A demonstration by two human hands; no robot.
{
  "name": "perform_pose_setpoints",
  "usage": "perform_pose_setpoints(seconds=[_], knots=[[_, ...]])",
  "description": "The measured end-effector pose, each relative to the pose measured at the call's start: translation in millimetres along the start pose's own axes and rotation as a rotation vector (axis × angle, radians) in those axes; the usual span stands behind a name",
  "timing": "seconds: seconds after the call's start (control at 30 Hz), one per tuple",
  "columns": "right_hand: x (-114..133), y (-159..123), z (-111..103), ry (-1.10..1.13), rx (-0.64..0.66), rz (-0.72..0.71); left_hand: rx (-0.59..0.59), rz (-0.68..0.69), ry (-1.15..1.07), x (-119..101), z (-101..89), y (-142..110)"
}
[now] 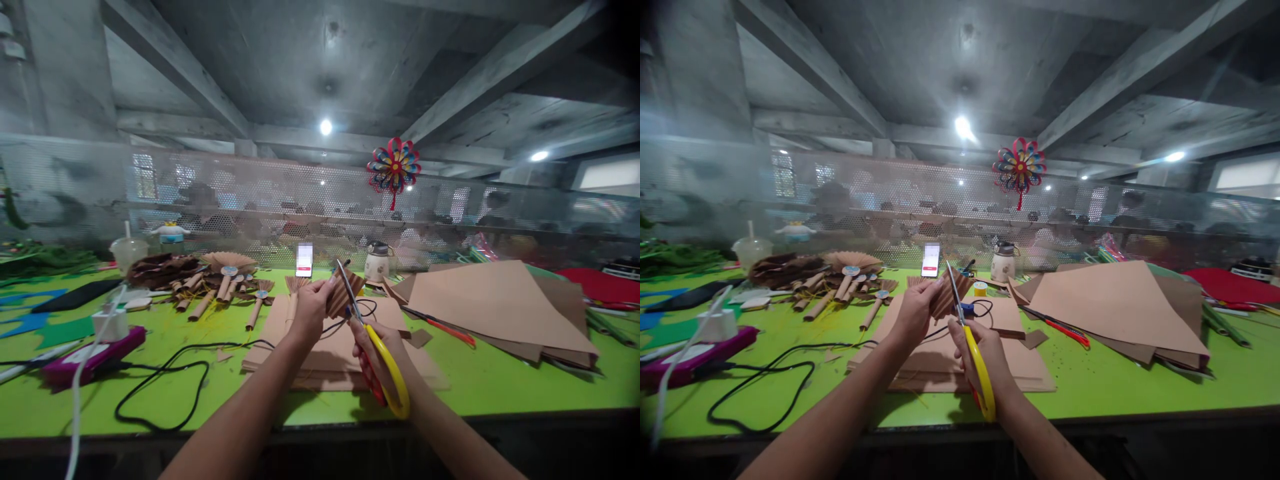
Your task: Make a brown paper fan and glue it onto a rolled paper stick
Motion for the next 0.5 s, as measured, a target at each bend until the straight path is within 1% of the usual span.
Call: perform_pose_setpoints(seconds=[0.1, 0.27, 0.5], knots=[[-1.8, 2.3, 0.7, -0.014, -0.006, 0.005, 0.007, -0.009, -0.013, 0.3, 1.1, -0.3], [2.1, 4.7, 0.6, -0.04, -0.005, -0.024, -0.003, -0.009, -0.028, -1.2, 2.0, -1.6], [-1.6, 7.7, 3.0, 0.003, 0.002, -0.036, -0.002, -0.039, -0.061, -1.3, 5.5, -3.6]])
Point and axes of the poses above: each hand's wrist, its own y-axis towards the middle knuckle, its own z-axis out of the palm, x = y × z, the point moved 8 cm from there along y, towards the middle knuckle, and after that the axes turned 9 degrees about -y, right-handed, at the moved point
